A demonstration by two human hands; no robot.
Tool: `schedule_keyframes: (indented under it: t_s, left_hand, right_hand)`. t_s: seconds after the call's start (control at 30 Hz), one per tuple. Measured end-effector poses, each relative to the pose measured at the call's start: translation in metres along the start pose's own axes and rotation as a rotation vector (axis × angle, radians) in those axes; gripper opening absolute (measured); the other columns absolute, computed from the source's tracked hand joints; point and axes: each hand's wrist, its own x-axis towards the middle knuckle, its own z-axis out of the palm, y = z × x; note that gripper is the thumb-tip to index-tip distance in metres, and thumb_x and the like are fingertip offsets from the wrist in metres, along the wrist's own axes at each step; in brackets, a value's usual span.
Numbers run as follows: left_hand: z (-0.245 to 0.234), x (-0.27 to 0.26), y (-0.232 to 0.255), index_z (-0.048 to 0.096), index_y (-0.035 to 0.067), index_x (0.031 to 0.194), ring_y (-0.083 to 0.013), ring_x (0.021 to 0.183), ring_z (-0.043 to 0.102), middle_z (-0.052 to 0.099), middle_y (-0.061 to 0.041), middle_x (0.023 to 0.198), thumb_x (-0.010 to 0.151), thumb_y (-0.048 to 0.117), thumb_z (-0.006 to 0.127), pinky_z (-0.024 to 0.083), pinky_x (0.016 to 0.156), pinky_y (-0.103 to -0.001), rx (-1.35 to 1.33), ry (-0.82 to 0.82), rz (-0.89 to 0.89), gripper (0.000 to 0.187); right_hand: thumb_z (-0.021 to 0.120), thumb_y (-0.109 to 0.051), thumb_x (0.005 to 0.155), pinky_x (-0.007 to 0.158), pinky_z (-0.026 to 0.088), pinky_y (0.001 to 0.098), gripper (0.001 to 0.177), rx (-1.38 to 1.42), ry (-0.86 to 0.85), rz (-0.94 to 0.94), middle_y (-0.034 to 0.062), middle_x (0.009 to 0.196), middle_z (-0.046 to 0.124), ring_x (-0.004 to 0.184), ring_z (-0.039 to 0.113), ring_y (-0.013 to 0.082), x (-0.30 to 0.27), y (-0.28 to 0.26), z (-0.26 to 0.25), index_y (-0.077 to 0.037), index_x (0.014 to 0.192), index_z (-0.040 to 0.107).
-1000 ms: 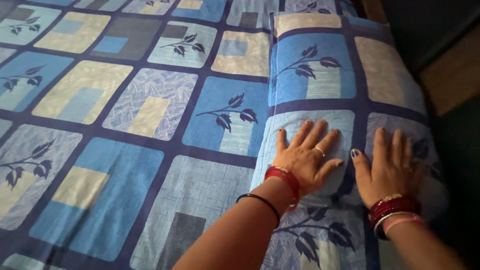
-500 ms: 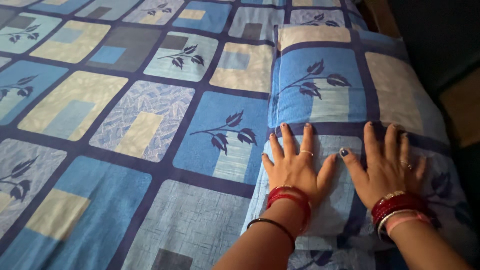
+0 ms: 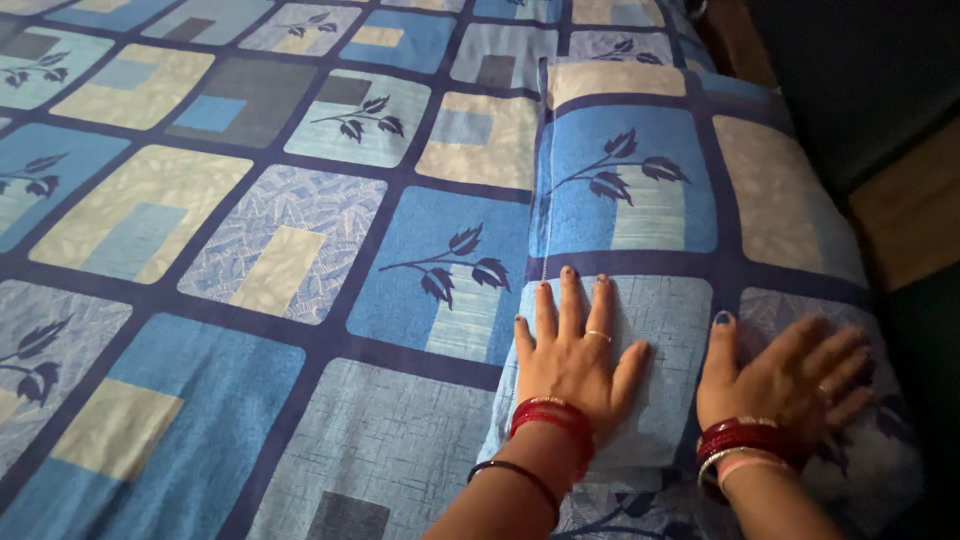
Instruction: The person smooths a patterned bedsheet and places several pillows on the bed. They pick up a blue pillow from a nearby sofa, place it on the bed, and smooth it. They repeat this with a plaid pillow, arranging them on the bed.
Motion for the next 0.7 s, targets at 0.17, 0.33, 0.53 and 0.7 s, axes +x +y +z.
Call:
schedule_keyframes:
  t_s: [0.17, 0.33, 0.53, 0.7]
  left_hand:
    - [-0.005, -0.010, -0.007, 0.027, 0.010, 0.160, -0.0466, 0.152, 0.015, 0.019, -0.026, 0.165, 0.096, 0.062, 0.045, 0.020, 0.113, -0.066, 0.003, -0.014, 0.032, 0.084]
    - [-0.004, -0.024, -0.015, 0.024, 0.008, 0.161, -0.0457, 0.153, 0.014, 0.018, -0.027, 0.166, 0.096, 0.065, 0.043, 0.022, 0.114, -0.063, 0.018, -0.021, 0.039, 0.088]
    - [-0.004, -0.042, -0.028, 0.020, 0.007, 0.163, -0.0475, 0.153, 0.015, 0.016, -0.031, 0.166, 0.098, 0.068, 0.040, 0.020, 0.117, -0.059, 0.026, -0.024, 0.077, 0.092]
    - [-0.001, -0.052, -0.039, 0.019, 0.009, 0.164, -0.0495, 0.151, 0.018, 0.016, -0.032, 0.165, 0.096, 0.072, 0.038, 0.020, 0.120, -0.054, 0.046, -0.045, 0.086, 0.094]
  right_hand:
    - [0.044, -0.058, 0.103, 0.125, 0.007, 0.0635, 0.085, 0.000, -0.037, -0.078, 0.0308, 0.167, 0.028, 0.157, 0.019, 0.0455, -0.006, 0.008, -0.003, 0.003, 0.162, 0.035]
    - [0.042, -0.055, 0.102, 0.122, 0.008, 0.0661, 0.078, 0.067, -0.101, -0.163, 0.0272, 0.168, 0.026, 0.157, 0.019, 0.0428, -0.016, 0.015, -0.017, -0.006, 0.162, 0.035]
    - [0.040, -0.053, 0.102, 0.121, 0.009, 0.0674, 0.075, 0.077, -0.128, -0.234, 0.0258, 0.168, 0.026, 0.156, 0.019, 0.0430, -0.028, 0.021, -0.030, -0.009, 0.163, 0.034]
    - [0.038, -0.051, 0.104, 0.123, 0.009, 0.0674, 0.073, 0.092, -0.126, -0.239, 0.0257, 0.169, 0.026, 0.157, 0.019, 0.0429, -0.034, 0.024, -0.031, -0.010, 0.164, 0.033]
